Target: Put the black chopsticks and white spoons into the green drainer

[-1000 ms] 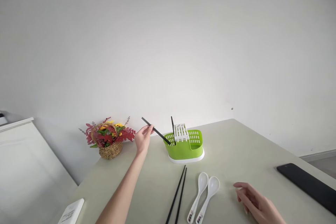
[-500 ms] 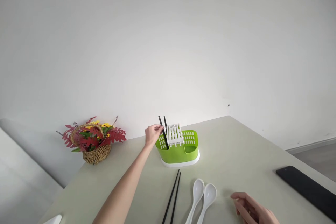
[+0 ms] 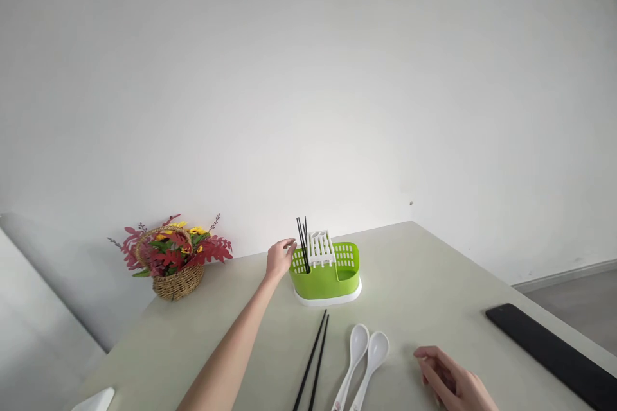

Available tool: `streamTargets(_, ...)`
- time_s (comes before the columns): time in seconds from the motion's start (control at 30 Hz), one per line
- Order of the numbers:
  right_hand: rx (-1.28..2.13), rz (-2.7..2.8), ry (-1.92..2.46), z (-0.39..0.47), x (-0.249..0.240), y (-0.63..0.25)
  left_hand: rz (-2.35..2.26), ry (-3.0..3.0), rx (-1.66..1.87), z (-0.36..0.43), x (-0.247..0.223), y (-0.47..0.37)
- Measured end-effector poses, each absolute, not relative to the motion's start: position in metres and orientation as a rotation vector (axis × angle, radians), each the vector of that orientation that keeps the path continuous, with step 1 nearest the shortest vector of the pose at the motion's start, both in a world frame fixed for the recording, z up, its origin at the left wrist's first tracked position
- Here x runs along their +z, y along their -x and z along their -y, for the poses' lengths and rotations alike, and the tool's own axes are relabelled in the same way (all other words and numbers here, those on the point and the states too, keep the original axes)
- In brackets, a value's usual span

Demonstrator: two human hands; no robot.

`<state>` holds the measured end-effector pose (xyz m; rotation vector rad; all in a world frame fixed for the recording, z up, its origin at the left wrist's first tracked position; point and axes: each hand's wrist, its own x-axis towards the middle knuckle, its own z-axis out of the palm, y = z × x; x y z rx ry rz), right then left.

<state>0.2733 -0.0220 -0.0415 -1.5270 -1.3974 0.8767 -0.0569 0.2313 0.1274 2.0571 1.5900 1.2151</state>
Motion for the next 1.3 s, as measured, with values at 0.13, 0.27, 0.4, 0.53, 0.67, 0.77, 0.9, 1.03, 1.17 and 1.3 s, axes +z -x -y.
streamTargets(0.13,0.837,1.400,1.523,0.025,-0.045,-0.273,-1.645,-2.034,1.305,-0.200,0.120,0.079)
streamTargets(0.27,0.814,1.446,1.543,0.027,-0.047,-0.272,-1.513,-2.121,1.202,-0.168,0.124,0.083)
streamTargets(0.4,0.803,1.442,1.537,0.029,-0.046,-0.272,-1.259,-2.295,0.961,-0.145,0.140,0.068)
streamTargets(0.53,0.827,1.423,1.521,0.030,-0.044,-0.272,-1.174,-2.399,0.851,-0.132,0.151,0.055)
streamTargets(0.67,0.844,1.424,1.518,0.029,-0.044,-0.273,-1.187,-2.446,0.837,-0.131,0.154,0.049)
streamTargets(0.77,0.856,1.419,1.509,0.027,-0.046,-0.274,-1.223,-2.455,0.851,-0.139,0.161,0.048)
streamTargets(0.9,0.871,1.406,1.505,0.025,-0.047,-0.275,-1.352,-2.431,0.931,-0.165,0.174,0.050)
streamTargets(1.03,0.868,1.412,1.539,0.024,-0.050,-0.278,-1.444,-2.417,0.961,-0.197,0.180,0.046)
streamTargets(1.17,0.886,1.429,1.555,0.023,-0.052,-0.280,-1.481,-2.416,0.969,-0.221,0.177,0.038)
streamTargets(1.3,0.872,1.428,1.560,0.023,-0.052,-0.280,-1.519,-2.390,1.081,-0.228,0.177,0.035)
